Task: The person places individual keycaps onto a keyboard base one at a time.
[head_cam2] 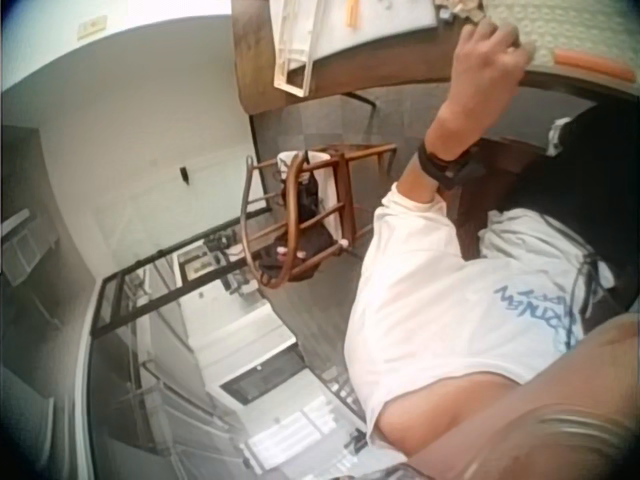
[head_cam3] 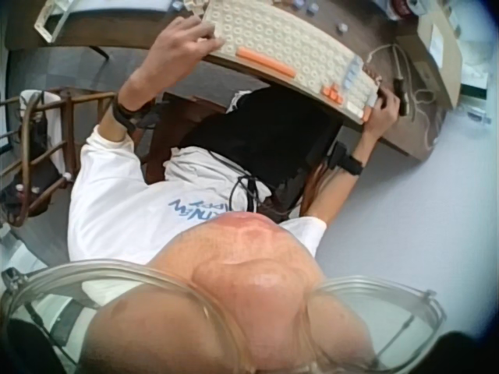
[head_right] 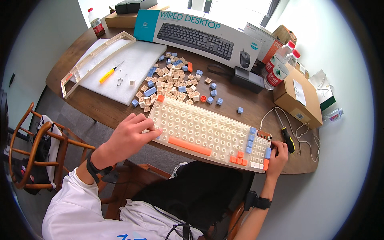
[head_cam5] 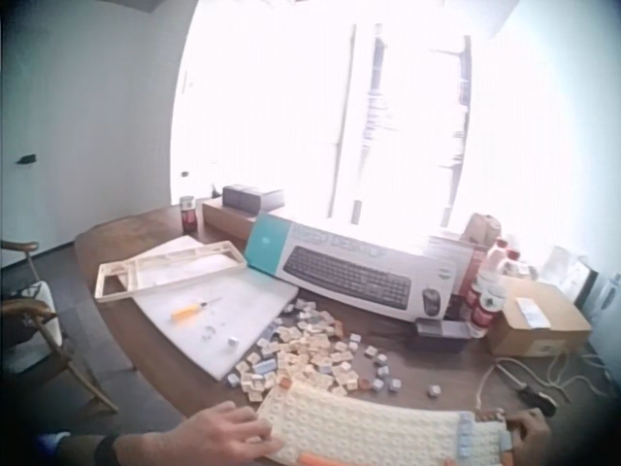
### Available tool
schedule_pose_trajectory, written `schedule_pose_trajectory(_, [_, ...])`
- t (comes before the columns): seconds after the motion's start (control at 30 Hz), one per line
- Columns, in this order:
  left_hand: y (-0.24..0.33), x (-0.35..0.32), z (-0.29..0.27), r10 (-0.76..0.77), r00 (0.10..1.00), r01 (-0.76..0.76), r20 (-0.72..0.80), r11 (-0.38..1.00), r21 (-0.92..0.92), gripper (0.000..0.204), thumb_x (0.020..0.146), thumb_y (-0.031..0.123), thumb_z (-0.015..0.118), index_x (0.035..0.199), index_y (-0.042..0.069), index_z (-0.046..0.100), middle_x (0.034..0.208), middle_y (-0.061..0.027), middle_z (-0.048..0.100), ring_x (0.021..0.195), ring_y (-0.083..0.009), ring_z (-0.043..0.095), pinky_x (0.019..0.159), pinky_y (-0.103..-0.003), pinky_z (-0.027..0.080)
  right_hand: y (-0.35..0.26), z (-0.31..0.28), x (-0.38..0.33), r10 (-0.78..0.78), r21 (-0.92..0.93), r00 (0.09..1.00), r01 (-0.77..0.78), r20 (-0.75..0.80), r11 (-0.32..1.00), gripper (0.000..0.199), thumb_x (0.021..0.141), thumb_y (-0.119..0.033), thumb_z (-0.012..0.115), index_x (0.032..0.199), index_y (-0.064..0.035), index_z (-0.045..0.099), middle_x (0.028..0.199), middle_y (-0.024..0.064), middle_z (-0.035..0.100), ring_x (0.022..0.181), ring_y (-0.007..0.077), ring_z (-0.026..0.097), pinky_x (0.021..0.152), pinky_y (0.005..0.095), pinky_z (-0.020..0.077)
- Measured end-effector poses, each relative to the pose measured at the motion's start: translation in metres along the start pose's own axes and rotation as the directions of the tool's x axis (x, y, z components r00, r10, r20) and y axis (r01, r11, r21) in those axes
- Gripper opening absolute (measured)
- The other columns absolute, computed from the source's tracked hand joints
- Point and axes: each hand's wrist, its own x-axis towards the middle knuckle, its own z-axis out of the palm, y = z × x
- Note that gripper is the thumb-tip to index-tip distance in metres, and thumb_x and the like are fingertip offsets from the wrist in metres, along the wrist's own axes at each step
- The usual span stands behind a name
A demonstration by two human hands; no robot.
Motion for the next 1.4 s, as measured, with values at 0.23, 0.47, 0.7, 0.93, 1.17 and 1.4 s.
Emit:
schedule_pose_trajectory(0.23, [-0.002,-0.007,0.004,-0.012,1.0,0.012,0.015,1.0,0.02,0.027,0.081,0.006,0.072,0.107,0.013,0.076,0.089,0.0012,0.061,0.088,-0.0163,0.062,0.078,-0.032,0.049,0.0,0.0,-0.001,0.0,-0.012,1.0,0.0,0.003,1.0,0.018,0.088,0.009,0.055,0.099,0.0016,0.068,0.098,0.012,0.064,0.09,0.0267,0.066,0.081,0.036,0.0523])
schedule_pose_trajectory(0.47, [-0.002,-0.005,0.003,-0.023,1.0,0.023,0.004,0.998,-0.052,0.027,0.08,0.004,0.075,0.106,0.009,0.074,0.091,-0.0018,0.063,0.086,-0.02,0.062,0.077,-0.034,0.05,0.0,-0.001,0.001,-0.024,-0.039,1.0,0.024,-0.008,0.999,0.019,0.088,0.009,0.055,0.099,0.0011,0.068,0.098,0.0123,0.064,0.091,0.0277,0.066,0.082,0.0365,0.0523])
schedule_pose_trajectory(0.7, [0.0,-0.003,0.006,-0.041,0.999,0.04,-0.013,0.998,-0.054,0.029,0.077,0.003,0.079,0.105,0.007,0.07,0.095,-0.0051,0.063,0.086,-0.023,0.062,0.077,-0.036,0.051,-0.003,-0.002,0.0,0.003,-0.015,1.0,-0.003,-0.008,1.0,0.019,0.089,0.008,0.054,0.1,0.0016,0.067,0.099,0.0122,0.064,0.09,0.0274,0.066,0.081,0.0357,0.0524])
schedule_pose_trajectory(0.93, [0.004,-0.004,0.006,-0.06,0.998,0.06,0.0,0.996,-0.07,0.027,0.079,0.0,0.076,0.104,0.006,0.069,0.095,-0.0058,0.061,0.084,-0.0241,0.059,0.075,-0.037,0.051,0.004,0.001,-0.001,-0.012,-0.027,1.0,0.012,-0.009,1.0,0.02,0.088,0.008,0.054,0.101,0.0015,0.067,0.098,0.0127,0.064,0.09,0.0281,0.066,0.081,0.0362,0.0523])
schedule_pose_trajectory(1.17, [0.006,-0.001,0.004,-0.052,0.999,0.053,0.015,0.998,-0.035,0.025,0.08,-0.001,0.075,0.102,0.005,0.067,0.095,-0.0066,0.06,0.086,-0.0241,0.059,0.076,-0.036,0.052,0.0,0.0,0.0,-0.001,-0.037,1.0,0.0,-0.01,0.999,0.02,0.089,0.008,0.054,0.101,0.0003,0.069,0.099,0.0119,0.065,0.09,0.028,0.067,0.081,0.0361,0.0526])
schedule_pose_trajectory(1.4, [0.008,-0.001,0.005,-0.059,0.998,0.059,0.017,0.998,-0.03,0.028,0.079,-0.002,0.076,0.105,0.004,0.065,0.098,-0.0083,0.061,0.086,-0.025,0.06,0.077,-0.037,0.052,0.003,0.001,-0.001,-0.013,-0.016,1.0,0.013,-0.013,1.0,0.02,0.089,0.008,0.054,0.101,0.0008,0.069,0.098,0.0116,0.065,0.09,0.0269,0.067,0.081,0.0358,0.0527])
